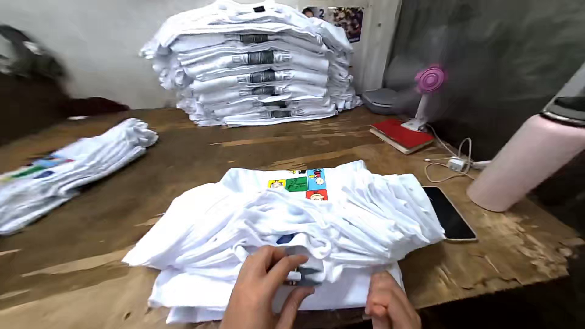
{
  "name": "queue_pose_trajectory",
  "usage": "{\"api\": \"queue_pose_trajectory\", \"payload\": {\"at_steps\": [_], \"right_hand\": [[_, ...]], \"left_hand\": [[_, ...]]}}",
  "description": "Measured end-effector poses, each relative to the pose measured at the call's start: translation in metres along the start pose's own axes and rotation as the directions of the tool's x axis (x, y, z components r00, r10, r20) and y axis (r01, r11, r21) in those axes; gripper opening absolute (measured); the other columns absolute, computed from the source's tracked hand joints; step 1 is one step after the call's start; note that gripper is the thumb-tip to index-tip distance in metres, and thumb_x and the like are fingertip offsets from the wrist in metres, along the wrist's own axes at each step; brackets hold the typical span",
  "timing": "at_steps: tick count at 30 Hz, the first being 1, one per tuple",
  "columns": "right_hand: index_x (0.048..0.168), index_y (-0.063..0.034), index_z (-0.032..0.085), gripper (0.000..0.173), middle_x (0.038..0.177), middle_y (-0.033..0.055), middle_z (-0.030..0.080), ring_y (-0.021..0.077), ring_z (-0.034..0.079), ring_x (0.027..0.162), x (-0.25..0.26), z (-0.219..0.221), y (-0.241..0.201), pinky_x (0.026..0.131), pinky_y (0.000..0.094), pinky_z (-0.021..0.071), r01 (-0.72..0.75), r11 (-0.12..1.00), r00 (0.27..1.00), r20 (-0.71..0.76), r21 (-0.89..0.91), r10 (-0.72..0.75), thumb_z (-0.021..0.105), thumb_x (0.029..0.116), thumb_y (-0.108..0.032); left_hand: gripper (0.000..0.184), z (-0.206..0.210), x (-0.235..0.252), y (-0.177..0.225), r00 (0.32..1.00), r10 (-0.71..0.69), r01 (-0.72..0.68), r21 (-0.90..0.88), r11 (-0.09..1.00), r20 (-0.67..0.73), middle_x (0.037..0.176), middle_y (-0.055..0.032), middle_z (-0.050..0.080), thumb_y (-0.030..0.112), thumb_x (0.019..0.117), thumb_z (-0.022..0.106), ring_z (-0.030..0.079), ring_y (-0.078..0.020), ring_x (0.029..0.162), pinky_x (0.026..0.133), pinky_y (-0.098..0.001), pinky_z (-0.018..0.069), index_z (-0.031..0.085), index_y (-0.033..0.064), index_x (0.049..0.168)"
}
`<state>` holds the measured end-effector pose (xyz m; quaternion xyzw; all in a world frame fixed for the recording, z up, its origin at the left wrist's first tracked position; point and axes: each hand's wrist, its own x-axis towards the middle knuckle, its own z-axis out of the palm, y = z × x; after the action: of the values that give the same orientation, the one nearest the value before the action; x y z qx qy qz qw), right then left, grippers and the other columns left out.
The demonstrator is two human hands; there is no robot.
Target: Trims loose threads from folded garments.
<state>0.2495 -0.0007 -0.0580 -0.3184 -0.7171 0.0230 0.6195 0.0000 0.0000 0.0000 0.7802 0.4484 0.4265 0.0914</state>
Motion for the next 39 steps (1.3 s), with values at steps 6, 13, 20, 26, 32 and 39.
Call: {"api": "queue_pose_trajectory", "payload": {"at_steps": [6, 13, 20, 26, 32, 39], "right_hand": [[0.092, -0.0187, 0.066, 0.02, 0.092, -0.0027, 0.064, 0.0099, 0.062, 0.096, -0.001, 0.017, -0.006, 0.093, 0.0264, 0.0501, 0.027, 0.945, 0.997, -0.059, -0.327, -0.048, 0.063, 0.0971, -0.038], [0.098, -0.0237, 0.072, 0.018, 0.095, -0.0026, 0.068, 0.0129, 0.062, 0.097, 0.016, 0.028, -0.012, 0.098, 0.0346, 0.0467, 0.067, 0.924, 0.997, 0.062, -0.377, -0.047, 0.07, 0.0951, -0.041], [0.088, -0.0203, 0.08, 0.009, 0.075, -0.0022, 0.068, 0.011, 0.064, 0.077, 0.034, -0.011, -0.031, 0.081, 0.0312, 0.0504, -0.01, 0.993, 0.946, 0.321, -0.119, 0.048, 0.076, 0.0933, -0.026], [0.088, -0.0064, 0.079, 0.023, 0.072, 0.0018, 0.07, 0.0063, 0.064, 0.06, 0.024, -0.015, -0.048, 0.055, 0.0248, 0.0553, -0.434, 0.865, 0.872, 0.125, -0.252, 0.474, 0.077, 0.092, -0.029], [0.086, -0.0091, 0.078, 0.013, 0.071, -0.0026, 0.065, 0.0009, 0.058, 0.058, 0.017, 0.013, -0.046, 0.05, 0.0175, 0.0492, -0.449, 0.858, 0.889, -0.03, -0.25, 0.457, 0.076, 0.0896, -0.022], [0.084, -0.006, 0.076, 0.01, 0.071, -0.0006, 0.062, 0.0014, 0.058, 0.062, 0.012, 0.012, -0.04, 0.055, 0.0148, 0.0499, -0.339, 0.918, 0.937, 0.008, -0.208, 0.348, 0.074, 0.0888, -0.015]], "left_hand": [[0.025, 0.018, 0.028, 0.008, 0.971, 0.087, -0.078, -0.048, 0.996, 0.225, 0.086, -0.0051, 0.066, 0.023, 0.0817, 0.08, 0.065, -0.018, 0.073, 0.067, -0.038, 0.0584, 0.077, 0.0119, 0.104], [0.022, 0.02, 0.124, 0.02, 0.991, 0.132, -0.135, 0.205, 0.969, 0.024, 0.077, -0.0051, 0.066, -0.003, 0.0742, 0.075, 0.066, -0.0222, 0.07, 0.063, -0.0462, 0.0573, 0.08, 0.0115, 0.09], [0.019, 0.065, 0.147, -0.022, 0.929, 0.367, -0.348, 0.236, 0.907, -0.042, 0.079, -0.0111, 0.064, -0.003, 0.0768, 0.076, 0.068, -0.0289, 0.071, 0.06, -0.048, 0.0578, 0.069, 0.0044, 0.093], [0.026, 0.048, 0.092, -0.015, 0.92, 0.37, -0.377, 0.037, 0.926, 0.127, 0.105, -0.0045, 0.069, 0.017, 0.089, 0.069, 0.066, -0.0218, 0.101, 0.087, -0.0448, 0.0555, 0.07, 0.0159, 0.115], [0.022, 0.031, 0.044, -0.019, 0.833, 0.554, -0.547, 0.16, 0.822, 0.001, 0.096, 0.0031, 0.069, 0.016, 0.1011, 0.056, 0.059, -0.0157, 0.085, 0.079, -0.0368, 0.0442, 0.074, 0.0259, 0.111], [0.028, 0.039, 0.044, -0.001, 0.778, 0.617, -0.618, 0.325, 0.716, 0.119, 0.097, 0.0002, 0.067, 0.004, 0.0966, 0.055, 0.059, -0.0205, 0.088, 0.082, -0.0409, 0.0453, 0.072, 0.0208, 0.11]]}}
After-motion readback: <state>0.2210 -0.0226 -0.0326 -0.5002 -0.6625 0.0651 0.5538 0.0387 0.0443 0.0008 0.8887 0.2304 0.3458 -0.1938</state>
